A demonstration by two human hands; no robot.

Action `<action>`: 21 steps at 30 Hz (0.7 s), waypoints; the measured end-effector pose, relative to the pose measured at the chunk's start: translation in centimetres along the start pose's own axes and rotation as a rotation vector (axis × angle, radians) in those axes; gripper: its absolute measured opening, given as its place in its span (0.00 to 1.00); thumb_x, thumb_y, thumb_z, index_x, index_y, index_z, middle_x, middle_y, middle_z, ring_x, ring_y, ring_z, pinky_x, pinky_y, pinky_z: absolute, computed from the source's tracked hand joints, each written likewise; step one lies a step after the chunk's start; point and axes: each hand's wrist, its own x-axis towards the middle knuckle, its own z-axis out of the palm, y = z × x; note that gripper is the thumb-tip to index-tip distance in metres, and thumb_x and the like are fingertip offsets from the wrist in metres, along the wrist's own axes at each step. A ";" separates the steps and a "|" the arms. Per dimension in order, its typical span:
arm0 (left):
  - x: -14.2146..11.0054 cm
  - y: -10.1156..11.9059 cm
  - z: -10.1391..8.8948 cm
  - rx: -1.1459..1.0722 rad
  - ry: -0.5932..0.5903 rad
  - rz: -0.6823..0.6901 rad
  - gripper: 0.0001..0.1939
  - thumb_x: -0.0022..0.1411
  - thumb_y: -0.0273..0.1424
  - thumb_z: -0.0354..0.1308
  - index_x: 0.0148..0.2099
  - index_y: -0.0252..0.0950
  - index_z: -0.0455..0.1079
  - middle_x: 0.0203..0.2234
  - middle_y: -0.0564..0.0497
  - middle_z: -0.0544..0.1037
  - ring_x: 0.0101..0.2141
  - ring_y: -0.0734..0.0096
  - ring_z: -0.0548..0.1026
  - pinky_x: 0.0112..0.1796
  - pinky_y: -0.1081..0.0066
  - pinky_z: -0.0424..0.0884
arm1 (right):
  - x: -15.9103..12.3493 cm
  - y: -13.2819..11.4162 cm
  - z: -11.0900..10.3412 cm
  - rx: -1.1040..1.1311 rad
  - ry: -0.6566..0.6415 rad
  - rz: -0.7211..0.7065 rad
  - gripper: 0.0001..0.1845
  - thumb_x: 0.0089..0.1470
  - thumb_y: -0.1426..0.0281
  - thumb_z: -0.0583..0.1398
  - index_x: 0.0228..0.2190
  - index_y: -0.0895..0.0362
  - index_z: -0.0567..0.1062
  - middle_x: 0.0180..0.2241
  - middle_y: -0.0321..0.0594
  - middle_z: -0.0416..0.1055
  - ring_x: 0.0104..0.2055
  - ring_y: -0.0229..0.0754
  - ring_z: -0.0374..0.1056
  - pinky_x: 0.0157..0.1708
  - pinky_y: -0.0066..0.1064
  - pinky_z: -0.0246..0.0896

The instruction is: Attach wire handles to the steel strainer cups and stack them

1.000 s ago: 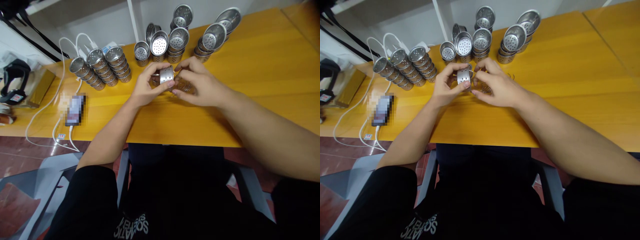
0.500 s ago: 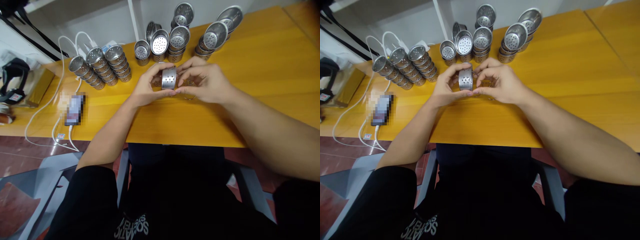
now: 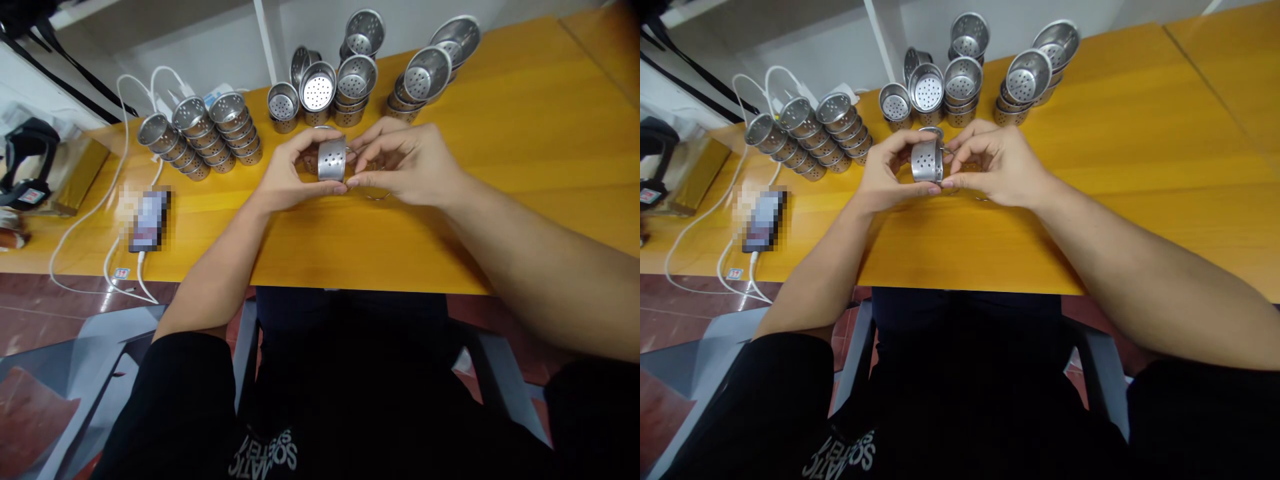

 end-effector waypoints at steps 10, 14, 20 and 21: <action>0.5 -3.1 -0.5 -0.047 0.116 -0.005 0.62 0.62 0.91 0.70 0.76 0.47 0.80 0.61 0.43 0.88 0.63 0.41 0.92 0.74 0.36 0.86 | -0.2 1.7 -0.5 0.130 -0.085 0.012 0.30 0.62 0.26 0.81 0.56 0.25 0.97 0.70 0.41 0.88 0.67 0.78 0.85 0.75 0.95 0.77; 1.3 -4.7 -1.8 -0.060 0.254 -0.084 0.62 0.64 0.91 0.68 0.77 0.49 0.76 0.65 0.41 0.88 0.67 0.41 0.90 0.76 0.39 0.85 | 0.0 2.5 -0.6 0.016 -0.003 0.006 0.27 0.62 0.26 0.80 0.51 0.25 0.96 0.67 0.40 0.89 0.71 0.79 0.80 0.77 0.94 0.74; 1.1 -4.3 -3.1 -0.075 0.252 -0.101 0.59 0.74 0.80 0.73 0.91 0.60 0.59 0.83 0.42 0.79 0.86 0.45 0.75 0.87 0.42 0.76 | 0.2 7.2 -1.9 -0.280 -0.075 -0.041 0.35 0.67 0.21 0.75 0.46 0.37 0.92 0.59 0.52 0.87 0.63 0.76 0.81 0.73 0.88 0.76; 1.0 -4.1 -3.0 -0.088 0.261 -0.117 0.60 0.73 0.78 0.75 0.91 0.60 0.59 0.84 0.42 0.78 0.87 0.45 0.74 0.88 0.41 0.75 | 0.1 7.9 -1.9 -0.298 -0.096 -0.042 0.36 0.66 0.21 0.75 0.44 0.38 0.92 0.56 0.51 0.87 0.60 0.75 0.82 0.69 0.87 0.80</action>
